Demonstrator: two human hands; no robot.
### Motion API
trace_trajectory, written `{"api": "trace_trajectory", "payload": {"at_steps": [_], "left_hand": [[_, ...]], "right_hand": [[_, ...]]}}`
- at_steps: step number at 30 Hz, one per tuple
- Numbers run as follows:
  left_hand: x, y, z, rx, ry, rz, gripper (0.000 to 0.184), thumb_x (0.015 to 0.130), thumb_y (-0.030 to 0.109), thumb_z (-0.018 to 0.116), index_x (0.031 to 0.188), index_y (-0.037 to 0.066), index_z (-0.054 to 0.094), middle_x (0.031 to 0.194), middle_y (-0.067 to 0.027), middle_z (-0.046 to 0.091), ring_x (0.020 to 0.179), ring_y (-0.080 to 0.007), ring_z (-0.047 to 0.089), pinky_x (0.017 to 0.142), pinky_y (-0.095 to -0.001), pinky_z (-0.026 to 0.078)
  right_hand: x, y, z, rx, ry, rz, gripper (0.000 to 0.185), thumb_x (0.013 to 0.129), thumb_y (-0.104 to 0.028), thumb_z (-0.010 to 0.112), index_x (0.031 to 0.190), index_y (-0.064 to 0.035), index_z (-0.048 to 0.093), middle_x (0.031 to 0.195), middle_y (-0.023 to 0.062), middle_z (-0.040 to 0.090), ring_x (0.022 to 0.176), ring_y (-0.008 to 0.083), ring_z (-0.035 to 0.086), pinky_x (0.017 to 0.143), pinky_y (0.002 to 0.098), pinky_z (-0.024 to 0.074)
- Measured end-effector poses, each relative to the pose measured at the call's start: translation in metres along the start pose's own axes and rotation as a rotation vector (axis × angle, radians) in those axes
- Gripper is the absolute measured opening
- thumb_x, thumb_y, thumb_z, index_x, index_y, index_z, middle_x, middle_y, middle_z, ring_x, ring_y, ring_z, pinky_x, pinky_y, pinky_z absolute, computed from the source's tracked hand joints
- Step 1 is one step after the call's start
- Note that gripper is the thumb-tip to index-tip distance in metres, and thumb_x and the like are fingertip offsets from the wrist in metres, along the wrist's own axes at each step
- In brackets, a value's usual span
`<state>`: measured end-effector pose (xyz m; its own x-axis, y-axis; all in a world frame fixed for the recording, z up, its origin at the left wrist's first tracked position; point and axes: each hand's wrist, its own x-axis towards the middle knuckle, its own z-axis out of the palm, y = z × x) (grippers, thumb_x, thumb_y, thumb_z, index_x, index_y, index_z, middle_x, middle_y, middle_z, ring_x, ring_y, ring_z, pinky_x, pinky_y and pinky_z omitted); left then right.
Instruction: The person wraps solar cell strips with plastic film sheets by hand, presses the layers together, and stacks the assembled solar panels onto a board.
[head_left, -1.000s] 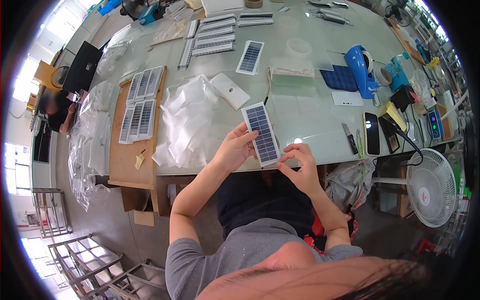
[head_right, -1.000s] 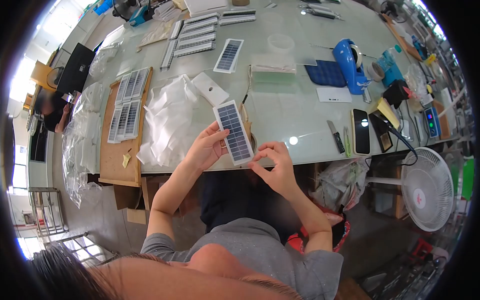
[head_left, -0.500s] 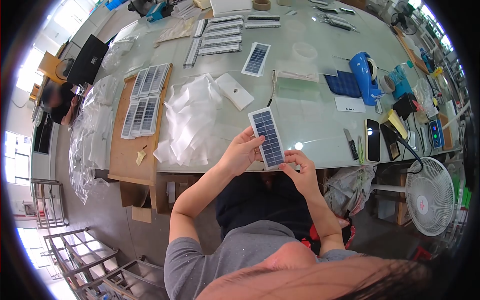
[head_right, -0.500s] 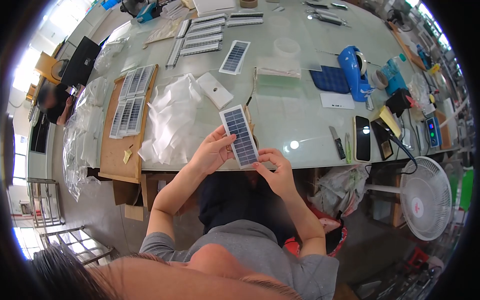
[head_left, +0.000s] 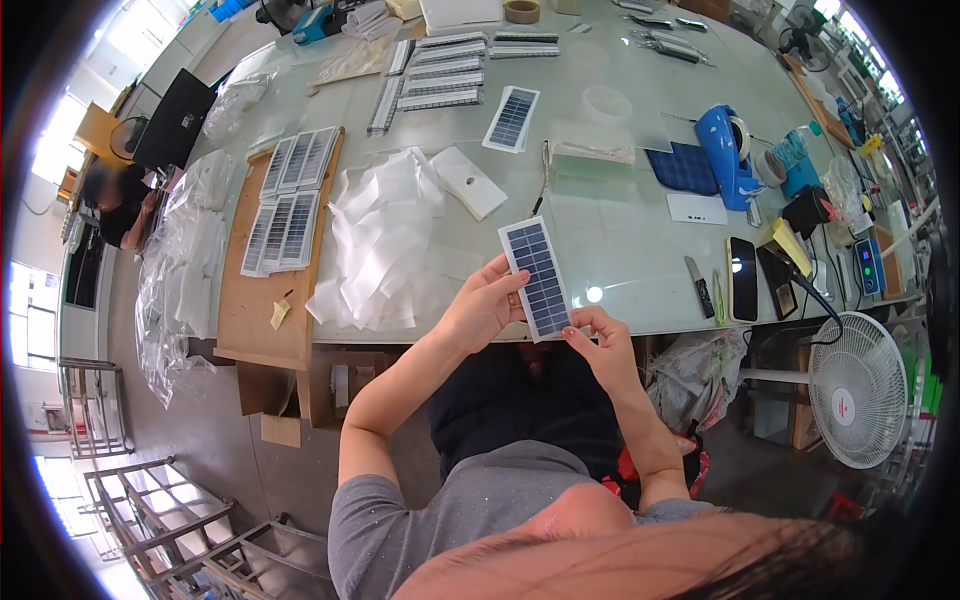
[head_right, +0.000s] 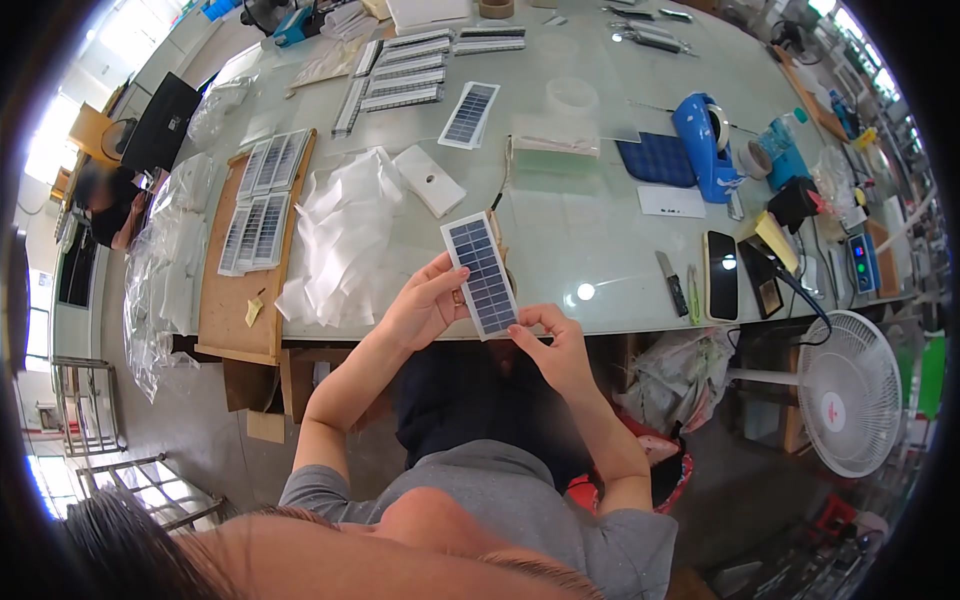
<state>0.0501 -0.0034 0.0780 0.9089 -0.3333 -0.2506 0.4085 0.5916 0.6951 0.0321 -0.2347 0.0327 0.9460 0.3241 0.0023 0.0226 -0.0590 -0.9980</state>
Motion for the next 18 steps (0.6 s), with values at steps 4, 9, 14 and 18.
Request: {"api": "trace_trajectory", "payload": {"at_steps": [4,9,14,18], "left_hand": [[-0.002,0.003,0.0,-0.015,-0.024,-0.014,0.042,0.104,0.017,0.044,0.144,0.003,0.044,0.135,-0.0126,0.06,0.122,-0.0233,0.062,0.102,-0.0436,0.052],[-0.004,0.005,-0.002,-0.044,-0.045,-0.016,0.044,0.103,0.018,0.038,0.144,0.003,0.043,0.133,-0.0134,0.061,0.121,-0.0249,0.062,0.102,-0.0455,0.051],[-0.006,0.006,-0.002,-0.084,-0.017,-0.025,0.04,0.104,0.021,0.038,0.139,0.005,0.048,0.127,-0.0115,0.064,0.115,-0.0237,0.064,0.099,-0.045,0.051],[-0.002,0.015,-0.008,-0.051,-0.076,-0.127,0.04,0.104,0.027,0.041,0.135,0.004,0.052,0.122,-0.0108,0.067,0.112,-0.022,0.065,0.096,-0.0429,0.052]], "right_hand": [[0.0,-0.001,0.001,0.029,-0.009,0.009,0.011,0.089,-0.011,0.073,0.098,-0.0038,0.072,0.1,0.0015,0.072,0.09,0.008,0.056,0.079,0.0266,0.0362],[-0.001,-0.005,0.002,0.07,-0.027,0.036,0.009,0.089,-0.007,0.072,0.097,-0.0033,0.072,0.1,-0.0001,0.069,0.09,0.0064,0.052,0.08,0.0254,0.0328],[0.001,-0.005,0.0,-0.01,-0.036,-0.037,0.011,0.091,-0.009,0.071,0.1,-0.0036,0.07,0.097,-0.0015,0.069,0.085,0.0065,0.053,0.076,0.0248,0.0346],[0.03,-0.021,-0.01,-0.248,0.058,-0.06,0.019,0.091,-0.02,0.074,0.098,-0.003,0.067,0.092,0.001,0.069,0.079,0.0043,0.055,0.067,0.0216,0.038]]}}
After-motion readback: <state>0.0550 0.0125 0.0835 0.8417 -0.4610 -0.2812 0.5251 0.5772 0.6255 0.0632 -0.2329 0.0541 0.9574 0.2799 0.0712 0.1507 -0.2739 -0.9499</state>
